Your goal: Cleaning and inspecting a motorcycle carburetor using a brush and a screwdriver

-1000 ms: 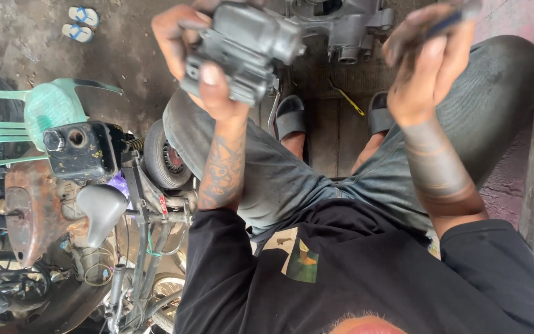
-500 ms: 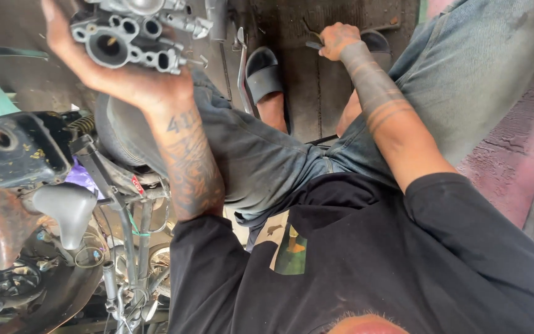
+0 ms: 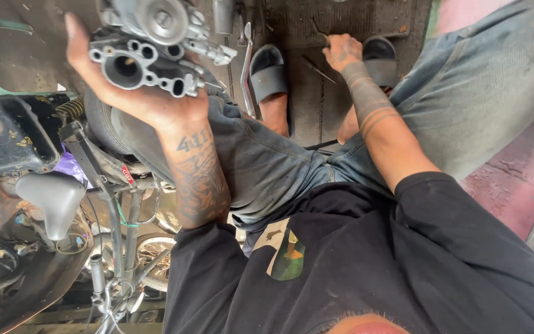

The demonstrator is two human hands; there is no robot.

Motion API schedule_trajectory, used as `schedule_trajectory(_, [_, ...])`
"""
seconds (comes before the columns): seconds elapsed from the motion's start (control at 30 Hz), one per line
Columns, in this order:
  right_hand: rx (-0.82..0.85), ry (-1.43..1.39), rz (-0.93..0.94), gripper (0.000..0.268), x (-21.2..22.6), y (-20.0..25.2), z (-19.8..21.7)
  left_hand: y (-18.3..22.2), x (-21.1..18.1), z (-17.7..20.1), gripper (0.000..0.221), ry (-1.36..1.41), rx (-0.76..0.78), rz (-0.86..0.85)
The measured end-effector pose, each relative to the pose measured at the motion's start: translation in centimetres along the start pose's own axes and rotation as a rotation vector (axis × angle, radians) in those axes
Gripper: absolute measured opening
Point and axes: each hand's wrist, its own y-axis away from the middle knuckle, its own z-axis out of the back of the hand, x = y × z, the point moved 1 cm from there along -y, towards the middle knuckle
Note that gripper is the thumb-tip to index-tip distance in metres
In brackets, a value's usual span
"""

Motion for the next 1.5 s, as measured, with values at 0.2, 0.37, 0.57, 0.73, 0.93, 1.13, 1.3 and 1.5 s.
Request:
schedule_trajectory(0.2, [0.274, 0.195, -0.084, 0.04, -2.5, 0.8, -1.2, -0.6, -0.8, -5.0, 0.042, 0.138, -0.002, 0.269])
schedule_trajectory(0.37, [0.331, 0.036, -0.24, 0.029, -0.7, -0.1, 1.3, -0.9, -0.2, -6.0, 0.037, 0.32, 0.039, 0.351])
schedule_trajectory(0.57, [0.259, -0.88, -0.471, 0.023, 4.7, -2.2, 12.9, -0.4, 0.4, -4.4, 0.033, 0.397, -0.004, 0.399])
schedule_trajectory(0.73, [0.229, -1.531, -0.216, 0.027, 12.8, -2.6, 29.1, -0.7, 1.7, -2.4, 0.032, 0.331, -0.123, 0.326])
schedule_trajectory(0.93, [0.25, -1.779, 0.193, 0.04, 18.9, 3.6, 37.5, -0.5, 2.7, -2.0, 0.03, 0.281, -0.232, 0.339])
schedule_trajectory(1.13, [0.103, -1.399, 0.354, 0.039, 19.8, 8.5, 38.1, 0.6, 4.8, -1.7, 0.03, 0.163, -0.227, 0.365])
schedule_trajectory(1.3, [-0.342, -0.718, 0.571, 0.04, 21.9, 10.1, 40.6, 1.8, 6.4, -2.3, 0.038, 0.209, -0.205, 0.431])
schedule_trajectory(1.5, [-0.377, -0.577, 0.555, 0.044, 22.4, 10.6, 40.5, 2.3, 5.7, -3.7, 0.044, 0.065, -0.249, 0.453])
